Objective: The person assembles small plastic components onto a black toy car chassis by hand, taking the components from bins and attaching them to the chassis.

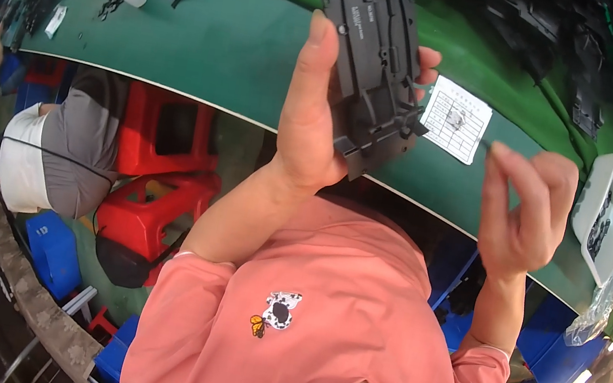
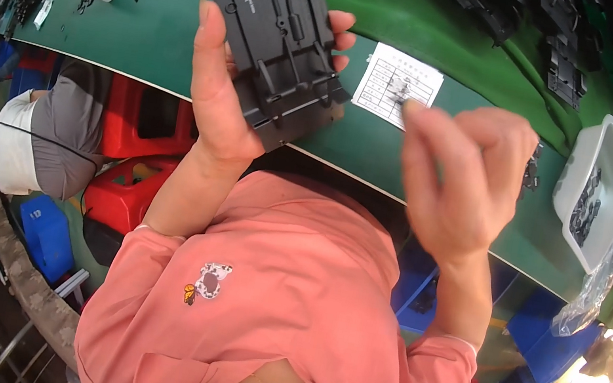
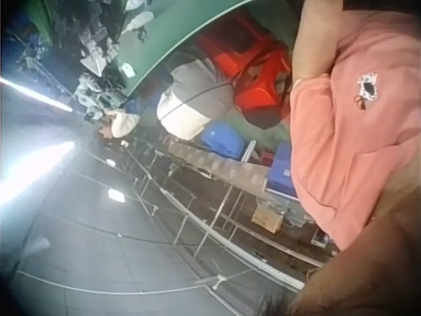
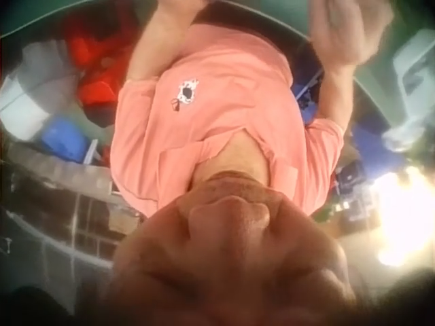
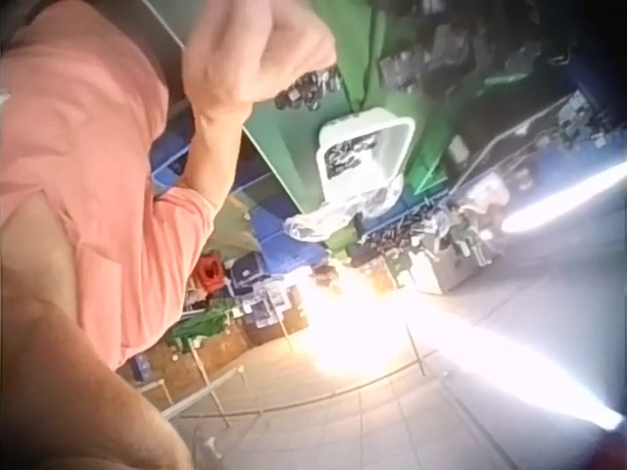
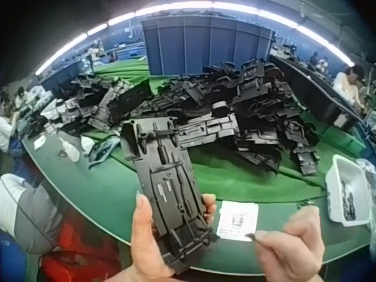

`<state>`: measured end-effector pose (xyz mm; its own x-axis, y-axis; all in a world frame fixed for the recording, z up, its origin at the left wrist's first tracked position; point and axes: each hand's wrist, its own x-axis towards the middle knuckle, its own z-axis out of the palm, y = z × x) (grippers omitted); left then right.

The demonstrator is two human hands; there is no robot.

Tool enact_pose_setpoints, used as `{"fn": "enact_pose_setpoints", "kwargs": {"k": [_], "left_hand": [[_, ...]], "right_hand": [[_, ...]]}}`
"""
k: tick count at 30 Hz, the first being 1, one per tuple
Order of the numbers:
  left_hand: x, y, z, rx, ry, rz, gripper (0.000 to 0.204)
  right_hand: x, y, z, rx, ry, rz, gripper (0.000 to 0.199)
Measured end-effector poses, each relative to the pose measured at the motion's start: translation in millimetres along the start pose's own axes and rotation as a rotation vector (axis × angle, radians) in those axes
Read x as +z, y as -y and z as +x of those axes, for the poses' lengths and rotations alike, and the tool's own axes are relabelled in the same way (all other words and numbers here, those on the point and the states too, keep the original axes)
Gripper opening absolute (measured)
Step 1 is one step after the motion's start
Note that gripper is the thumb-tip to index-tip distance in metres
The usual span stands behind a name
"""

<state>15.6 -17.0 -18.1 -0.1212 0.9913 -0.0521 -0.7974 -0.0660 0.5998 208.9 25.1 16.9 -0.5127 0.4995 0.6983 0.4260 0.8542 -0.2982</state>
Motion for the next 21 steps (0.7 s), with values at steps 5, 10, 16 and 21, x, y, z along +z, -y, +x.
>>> {"fn": "enact_pose_setpoints", "kwargs": {"k": [5, 10, 16, 21], "left_hand": [[13, 3, -4, 0.046, -0.055, 0.107, 0.08], [16, 5, -7, 0.046, -0.074, 0.099, 0.078], [24, 4, -10, 0.036, -0.087, 0.101, 0.062], [23, 5, -11, 0.041, -0.071, 0.137, 0.06]], "right_hand": [[20, 27, -5, -0.273, 0.022, 0.146, 0.038], [35, 32, -11, -0.271, -0.067, 0.126, 0.035], [37, 32, -15, -0.285, -0.072, 0.111, 0.036], [37, 31, -16, -0.297, -0.068, 0.083, 0.037]]}}
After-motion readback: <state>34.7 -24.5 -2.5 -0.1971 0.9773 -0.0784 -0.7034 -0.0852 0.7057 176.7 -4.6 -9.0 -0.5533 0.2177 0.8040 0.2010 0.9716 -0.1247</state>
